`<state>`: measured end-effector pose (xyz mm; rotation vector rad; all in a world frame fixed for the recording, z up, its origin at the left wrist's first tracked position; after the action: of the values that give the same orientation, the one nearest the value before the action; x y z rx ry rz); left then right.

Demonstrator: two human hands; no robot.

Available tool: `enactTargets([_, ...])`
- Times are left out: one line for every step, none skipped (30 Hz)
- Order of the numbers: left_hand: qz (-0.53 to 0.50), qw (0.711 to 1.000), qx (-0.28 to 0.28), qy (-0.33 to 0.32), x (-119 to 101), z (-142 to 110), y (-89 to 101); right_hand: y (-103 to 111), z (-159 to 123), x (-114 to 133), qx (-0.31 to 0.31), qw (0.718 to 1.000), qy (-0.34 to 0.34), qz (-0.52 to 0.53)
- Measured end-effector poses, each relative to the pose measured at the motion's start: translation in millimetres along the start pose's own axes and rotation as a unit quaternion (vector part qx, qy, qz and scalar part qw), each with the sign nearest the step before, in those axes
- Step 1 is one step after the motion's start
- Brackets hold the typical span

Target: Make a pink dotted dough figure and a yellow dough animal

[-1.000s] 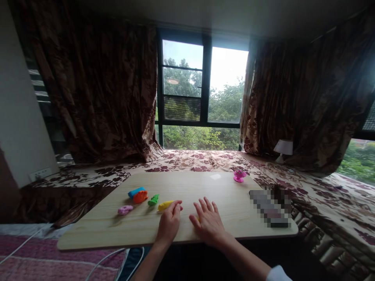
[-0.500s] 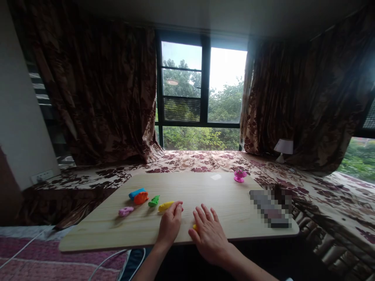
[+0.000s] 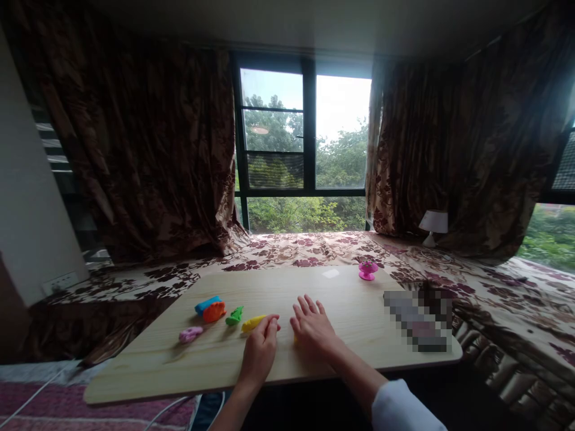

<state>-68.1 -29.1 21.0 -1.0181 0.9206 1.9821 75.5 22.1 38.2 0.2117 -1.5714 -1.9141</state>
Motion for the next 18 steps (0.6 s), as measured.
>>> enactTargets([-0.003,1.000,-0.002,0.001,0.4,0.0,-0.3,0.9,-16.4,4.0,0.002,1.000,0.017,-0.001])
enactTargets([-0.007,1.000,-0.004,0.002,0.8,-0.1,-0.5,2.0,-34.1,8.0,0.003,0.999,0.034,-0.001])
enactTargets([-0.010,1.000,-0.006,0.003,1.1,-0.2,-0.7,3.0,-51.4,11.7,0.004,0.999,0.050,0.000])
enactTargets([-0.012,1.000,-0.009,0.004,1.1,-0.5,-0.8,3.8,-66.4,15.1,0.006,0.998,0.069,0.004])
enactTargets([-0.014,1.000,-0.011,0.004,0.9,-0.9,-0.8,4.3,-77.6,17.7,0.007,0.997,0.081,0.007])
enactTargets([-0.015,1.000,-0.012,0.004,0.4,-1.3,-0.8,4.5,-83.7,19.2,0.009,0.996,0.085,0.009])
enactTargets([-0.016,1.000,-0.012,0.003,-0.3,-1.7,-0.8,4.3,-84.1,19.5,0.010,0.997,0.078,0.009])
enactTargets([-0.017,1.000,-0.012,0.003,-1.2,-2.1,-0.7,3.7,-78.7,18.6,0.012,0.998,0.064,0.007])
enactTargets([-0.016,1.000,-0.011,0.002,-2.2,-2.5,-0.6,3.0,-68.1,16.5,0.014,0.999,0.043,0.003])
enactTargets([-0.016,1.000,-0.010,0.002,-3.1,-2.7,-0.4,2.4,-53.6,13.5,0.014,1.000,0.021,0.000])
enactTargets([-0.014,1.000,-0.009,0.002,-3.8,-2.7,-0.1,1.9,-36.6,10.0,0.014,1.000,0.002,-0.001])
enactTargets([-0.013,1.000,-0.009,0.002,-4.4,-2.7,0.3,1.6,-18.7,6.0,0.014,1.000,-0.013,0.000])
enactTargets([-0.011,1.000,-0.009,0.001,-4.7,-2.5,0.7,1.4,-1.9,2.0,0.015,1.000,-0.027,0.002])
enactTargets([-0.009,1.000,-0.009,0.001,-4.9,-2.3,1.2,1.2,12.4,-1.7,0.016,0.999,-0.040,0.004])
enactTargets([-0.008,1.000,-0.009,0.001,-4.8,-2.0,1.5,1.1,22.8,-4.4,0.017,0.999,-0.050,0.006])
enactTargets([-0.008,1.000,-0.009,0.001,-4.7,-1.8,1.7,1.1,28.3,-5.7,0.017,0.998,-0.054,0.007])
enactTargets([-0.008,1.000,-0.010,0.001,-4.6,-1.7,1.9,1.1,28.3,-5.4,0.017,0.998,-0.053,0.008])
enactTargets([-0.009,1.000,-0.010,0.001,-4.6,-1.6,1.9,1.3,22.8,-3.6,0.015,0.999,-0.046,0.007])
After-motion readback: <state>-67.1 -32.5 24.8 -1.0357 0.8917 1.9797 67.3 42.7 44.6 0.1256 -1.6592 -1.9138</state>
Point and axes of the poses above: each hand's wrist, its own z-axis towards the middle knuckle, its own y-axis out of the back of the hand, x = y × z, the point moved 3 cm from there along z, towards the middle knuckle, and after that the axes turned 3 degrees about -y, right-handed, at the moved point
